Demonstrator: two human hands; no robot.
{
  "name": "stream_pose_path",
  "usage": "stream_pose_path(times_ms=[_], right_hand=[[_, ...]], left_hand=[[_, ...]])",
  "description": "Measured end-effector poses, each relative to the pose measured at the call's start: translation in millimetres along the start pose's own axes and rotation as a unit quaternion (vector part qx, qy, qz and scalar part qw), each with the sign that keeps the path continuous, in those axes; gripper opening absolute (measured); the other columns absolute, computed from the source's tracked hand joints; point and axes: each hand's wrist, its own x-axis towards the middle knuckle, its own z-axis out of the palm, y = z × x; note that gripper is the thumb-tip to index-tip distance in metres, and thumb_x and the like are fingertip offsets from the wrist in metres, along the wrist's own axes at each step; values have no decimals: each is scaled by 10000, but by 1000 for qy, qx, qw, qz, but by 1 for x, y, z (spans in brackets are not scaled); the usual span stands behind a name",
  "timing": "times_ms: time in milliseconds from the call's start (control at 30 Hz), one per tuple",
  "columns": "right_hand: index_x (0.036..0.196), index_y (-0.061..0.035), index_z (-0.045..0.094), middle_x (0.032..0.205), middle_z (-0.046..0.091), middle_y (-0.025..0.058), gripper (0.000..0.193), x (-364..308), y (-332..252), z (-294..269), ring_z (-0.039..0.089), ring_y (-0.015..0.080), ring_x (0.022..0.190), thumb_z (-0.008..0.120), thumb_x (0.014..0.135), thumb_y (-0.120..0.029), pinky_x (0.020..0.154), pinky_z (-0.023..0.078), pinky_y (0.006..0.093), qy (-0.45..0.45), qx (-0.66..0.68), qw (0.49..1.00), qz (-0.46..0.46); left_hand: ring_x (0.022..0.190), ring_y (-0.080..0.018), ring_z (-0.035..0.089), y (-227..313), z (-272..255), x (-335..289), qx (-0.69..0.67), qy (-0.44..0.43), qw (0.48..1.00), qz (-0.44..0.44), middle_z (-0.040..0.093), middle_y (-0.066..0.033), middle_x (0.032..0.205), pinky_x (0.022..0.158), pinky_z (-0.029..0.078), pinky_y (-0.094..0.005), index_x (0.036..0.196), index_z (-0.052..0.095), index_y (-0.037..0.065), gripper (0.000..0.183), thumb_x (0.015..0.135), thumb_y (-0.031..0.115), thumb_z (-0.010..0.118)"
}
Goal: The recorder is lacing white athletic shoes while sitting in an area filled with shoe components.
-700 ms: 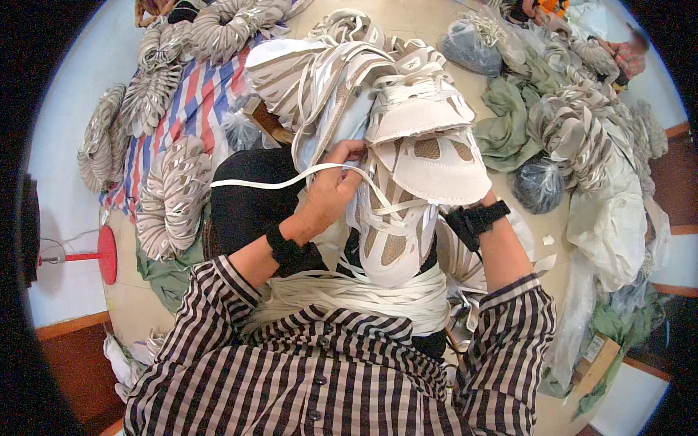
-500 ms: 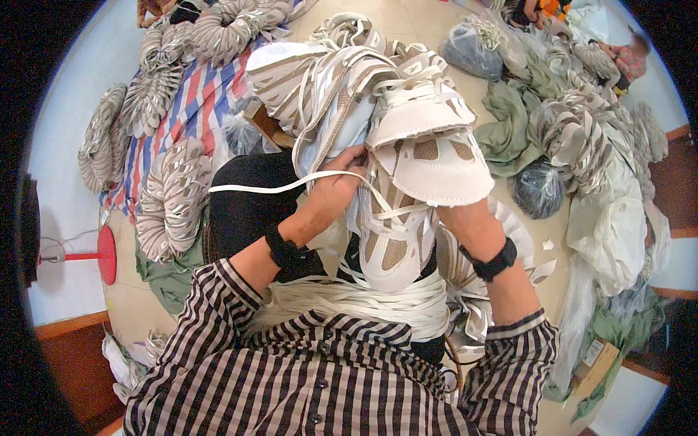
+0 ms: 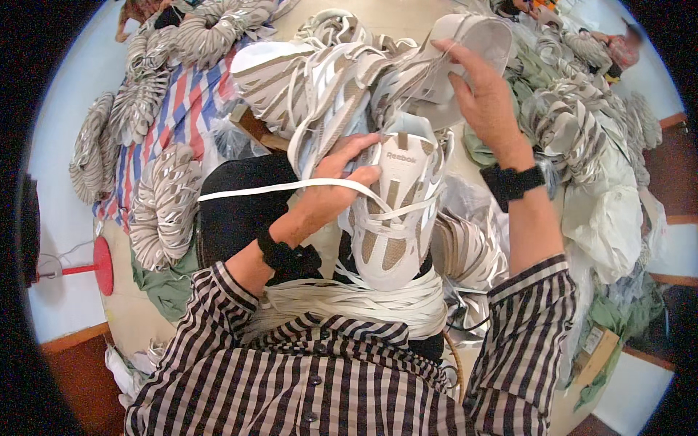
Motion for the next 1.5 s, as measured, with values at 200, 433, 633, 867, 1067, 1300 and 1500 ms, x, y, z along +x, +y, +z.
stream_pose_path(times_ms=[200,433,633,867,1067,1300,1500], right_hand=[[1330,-115,486,1103,643,148,557,-68,-46,22,622,309,1026,534,807,71,903,476,346,-43,55,994,84],[1241,-65,544,971,665,115,450,-81,-71,26,653,218,889,537,813,73,805,498,315,74,162,977,114],[979,3,609,933,647,107,172,-114,-64,8,628,198,846,546,823,35,777,487,294,66,73,980,174],[924,-15,622,942,619,141,198,-114,-104,-4,589,310,876,628,733,39,766,471,359,-4,30,998,60],[969,-32,629,994,618,123,230,-84,-112,9,580,302,941,639,743,13,824,452,392,6,36,999,15],[1047,-63,594,1095,591,78,282,-82,-103,32,530,291,1068,647,772,-91,949,360,422,-97,-80,992,-5],[1061,-53,562,1101,573,102,302,-89,-100,35,515,299,1071,637,774,-109,955,349,427,-73,-37,996,16]], left_hand=[[1290,-243,390,-12,-8,-21,-30,-38,997,-67,388,-158,1407,1058,353,-352,1407,363,43,609,858,169,595],[1272,-190,406,-14,-8,-45,-75,-38,996,-42,414,-115,1389,1050,351,-330,1401,361,12,559,881,67,561],[989,-207,572,21,-37,-86,91,-118,987,-56,590,-195,1150,855,458,-319,1212,543,-20,363,859,59,528],[738,-123,619,64,-63,-85,190,-41,980,-34,665,-94,838,667,481,-246,933,634,-29,116,860,-14,546],[888,-334,618,36,-35,-24,165,-30,966,199,628,-176,993,790,486,-365,1014,597,-27,198,831,-43,524],[1049,-394,538,7,-4,5,229,58,953,188,574,-221,1080,909,427,-412,1124,519,-17,348,787,-60,448],[1083,-379,530,-18,-24,28,172,-79,982,15,576,-235,1092,947,405,-385,1143,504,-4,391,753,-4,475]])
